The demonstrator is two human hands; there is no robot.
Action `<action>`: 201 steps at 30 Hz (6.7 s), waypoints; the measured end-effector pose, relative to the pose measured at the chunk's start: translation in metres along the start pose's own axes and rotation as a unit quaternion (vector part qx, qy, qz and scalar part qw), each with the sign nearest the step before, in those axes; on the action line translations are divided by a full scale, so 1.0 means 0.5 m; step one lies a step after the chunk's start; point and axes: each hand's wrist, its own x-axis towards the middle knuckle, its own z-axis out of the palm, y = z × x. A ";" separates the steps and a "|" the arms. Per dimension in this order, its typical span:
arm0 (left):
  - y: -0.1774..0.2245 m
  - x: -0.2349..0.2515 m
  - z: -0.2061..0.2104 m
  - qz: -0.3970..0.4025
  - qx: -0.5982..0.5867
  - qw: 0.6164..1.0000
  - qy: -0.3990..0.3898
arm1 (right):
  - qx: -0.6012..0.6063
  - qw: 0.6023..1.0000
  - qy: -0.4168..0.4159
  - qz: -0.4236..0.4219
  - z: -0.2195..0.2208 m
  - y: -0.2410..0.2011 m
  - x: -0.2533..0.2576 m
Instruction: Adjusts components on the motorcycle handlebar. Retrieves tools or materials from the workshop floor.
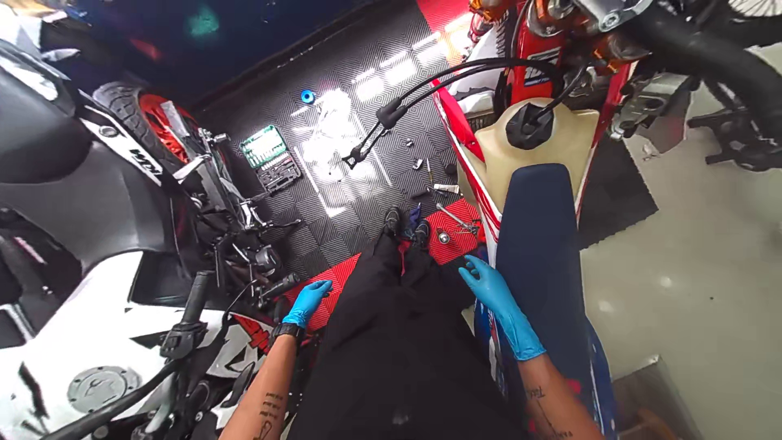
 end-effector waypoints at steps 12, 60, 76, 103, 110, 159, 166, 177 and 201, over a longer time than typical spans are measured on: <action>0.360 0.139 -0.040 0.172 0.133 0.969 -0.121 | 0.068 0.991 0.110 0.027 -0.022 -0.150 -0.088; 1.028 -0.534 0.599 0.432 -0.137 0.789 -0.415 | -0.175 0.801 0.516 -0.250 -0.666 -0.126 -0.122; 1.021 -0.511 0.660 0.428 -0.204 0.751 -0.461 | -0.156 0.789 0.545 -0.235 -0.649 -0.091 -0.125; 0.985 -0.491 0.631 0.433 -0.221 0.748 -0.451 | -0.127 0.819 0.492 -0.266 -0.672 -0.106 -0.149; 0.971 -0.473 0.586 0.432 -0.212 0.781 -0.398 | -0.192 0.788 0.517 -0.274 -0.696 -0.201 -0.122; -0.074 0.277 0.408 0.094 -0.138 0.980 -0.107 | -0.294 0.935 -0.195 -0.041 0.619 0.145 0.579; -0.312 0.340 0.575 -0.005 -0.312 0.937 -0.157 | -0.464 0.855 -0.204 -0.108 0.931 0.352 0.872; -0.352 0.343 0.558 0.044 -0.393 0.904 -0.164 | -0.202 0.966 -0.133 -0.088 0.851 0.372 0.960; 0.523 -0.514 0.425 0.470 -0.141 0.766 -0.415 | 0.222 0.797 0.425 -0.367 -0.209 -0.081 -0.290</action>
